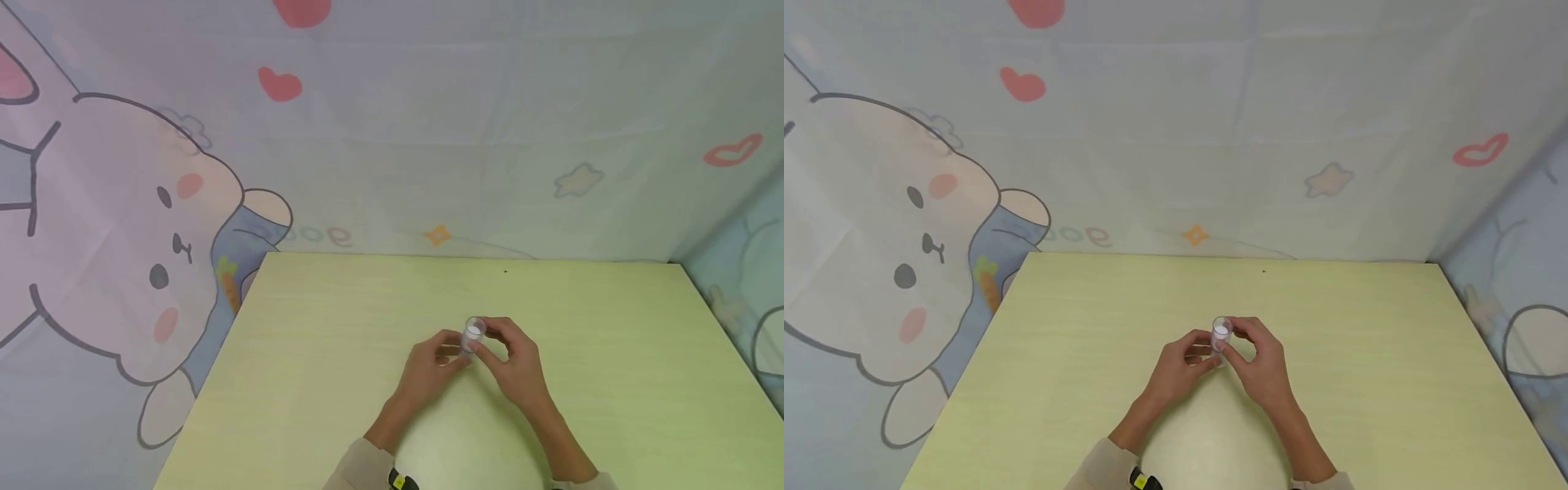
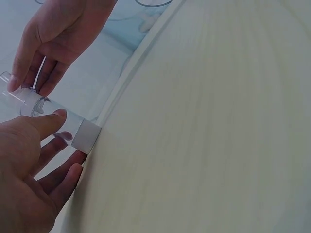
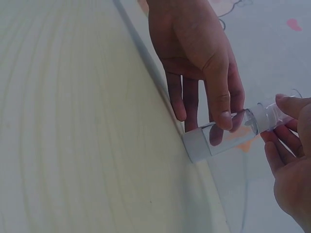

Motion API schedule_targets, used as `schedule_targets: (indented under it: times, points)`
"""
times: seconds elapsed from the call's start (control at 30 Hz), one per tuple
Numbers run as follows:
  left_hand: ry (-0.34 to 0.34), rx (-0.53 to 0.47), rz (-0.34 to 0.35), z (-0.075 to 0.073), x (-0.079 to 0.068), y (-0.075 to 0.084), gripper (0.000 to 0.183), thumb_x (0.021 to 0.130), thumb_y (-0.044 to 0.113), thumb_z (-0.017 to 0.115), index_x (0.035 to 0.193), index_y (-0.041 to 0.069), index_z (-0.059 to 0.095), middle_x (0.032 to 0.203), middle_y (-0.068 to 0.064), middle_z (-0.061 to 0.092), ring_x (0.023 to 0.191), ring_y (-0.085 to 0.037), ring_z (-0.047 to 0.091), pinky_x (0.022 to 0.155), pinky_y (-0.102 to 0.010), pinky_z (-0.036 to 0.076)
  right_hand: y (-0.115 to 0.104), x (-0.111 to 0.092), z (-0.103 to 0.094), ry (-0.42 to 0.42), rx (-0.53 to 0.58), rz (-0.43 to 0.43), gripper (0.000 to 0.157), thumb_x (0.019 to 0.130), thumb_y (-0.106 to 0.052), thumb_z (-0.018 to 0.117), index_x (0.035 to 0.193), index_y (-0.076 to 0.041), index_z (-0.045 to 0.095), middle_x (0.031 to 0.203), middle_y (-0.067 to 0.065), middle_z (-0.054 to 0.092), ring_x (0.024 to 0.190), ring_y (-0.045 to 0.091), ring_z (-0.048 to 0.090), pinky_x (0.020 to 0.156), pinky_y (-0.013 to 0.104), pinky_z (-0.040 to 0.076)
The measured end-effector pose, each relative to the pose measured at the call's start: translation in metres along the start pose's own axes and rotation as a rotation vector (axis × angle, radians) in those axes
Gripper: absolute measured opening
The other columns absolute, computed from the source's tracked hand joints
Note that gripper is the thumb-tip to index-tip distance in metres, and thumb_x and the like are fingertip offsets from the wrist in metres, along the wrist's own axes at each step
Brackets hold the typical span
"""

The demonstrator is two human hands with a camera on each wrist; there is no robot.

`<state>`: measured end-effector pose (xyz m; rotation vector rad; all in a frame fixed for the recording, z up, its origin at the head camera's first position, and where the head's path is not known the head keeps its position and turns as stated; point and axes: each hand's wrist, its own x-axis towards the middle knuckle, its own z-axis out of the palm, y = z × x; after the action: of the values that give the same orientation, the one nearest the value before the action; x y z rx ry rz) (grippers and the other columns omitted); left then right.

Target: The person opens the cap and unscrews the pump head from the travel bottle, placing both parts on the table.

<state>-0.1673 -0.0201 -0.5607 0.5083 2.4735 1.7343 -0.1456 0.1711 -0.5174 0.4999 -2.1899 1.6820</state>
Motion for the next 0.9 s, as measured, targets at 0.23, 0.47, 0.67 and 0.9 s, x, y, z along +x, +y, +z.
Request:
schedule_targets:
  times: [0.23,0.47,0.67,0.9]
  points:
    - [0.0,-0.013,-0.003,0.001,-0.001,0.001,0.031,0.099,0.035,0.078,0.128,0.032,0.069,0.126,0.014,0.072,0.117,-0.015,0.071,0.098,-0.032,0.057,0.006,-0.002,-0.001,-0.001,0.003,0.005,0.038,0.092,0.004,0.08,0.127,-0.006,0.071,0.12,0.008,0.069,0.115,0.014,0.065,0.106,0.032,0.053]
    - [0.006,-0.013,0.006,0.003,-0.001,0.0,0.03,0.1,0.033,0.077,0.128,0.032,0.069,0.126,0.014,0.072,0.116,-0.013,0.071,0.098,-0.032,0.057,0.004,-0.002,-0.002,0.009,0.002,-0.006,0.04,0.091,0.002,0.081,0.128,-0.009,0.072,0.119,0.006,0.07,0.114,0.014,0.066,0.106,0.026,0.052]
    - [0.007,-0.006,0.006,0.002,-0.001,0.001,0.031,0.099,0.033,0.078,0.129,0.03,0.069,0.126,0.013,0.072,0.115,-0.013,0.072,0.098,-0.031,0.057,-0.003,-0.001,0.0,0.015,0.002,-0.011,0.04,0.089,0.01,0.079,0.127,-0.001,0.07,0.118,0.013,0.07,0.113,0.017,0.066,0.105,0.029,0.053]
    - [0.005,-0.011,-0.005,0.002,-0.001,0.003,0.031,0.099,0.032,0.078,0.129,0.03,0.069,0.126,0.013,0.072,0.116,-0.015,0.072,0.099,-0.031,0.057,-0.015,0.001,0.0,0.017,0.008,-0.002,0.038,0.089,0.013,0.078,0.125,0.006,0.069,0.117,0.019,0.069,0.112,0.021,0.066,0.105,0.033,0.054]
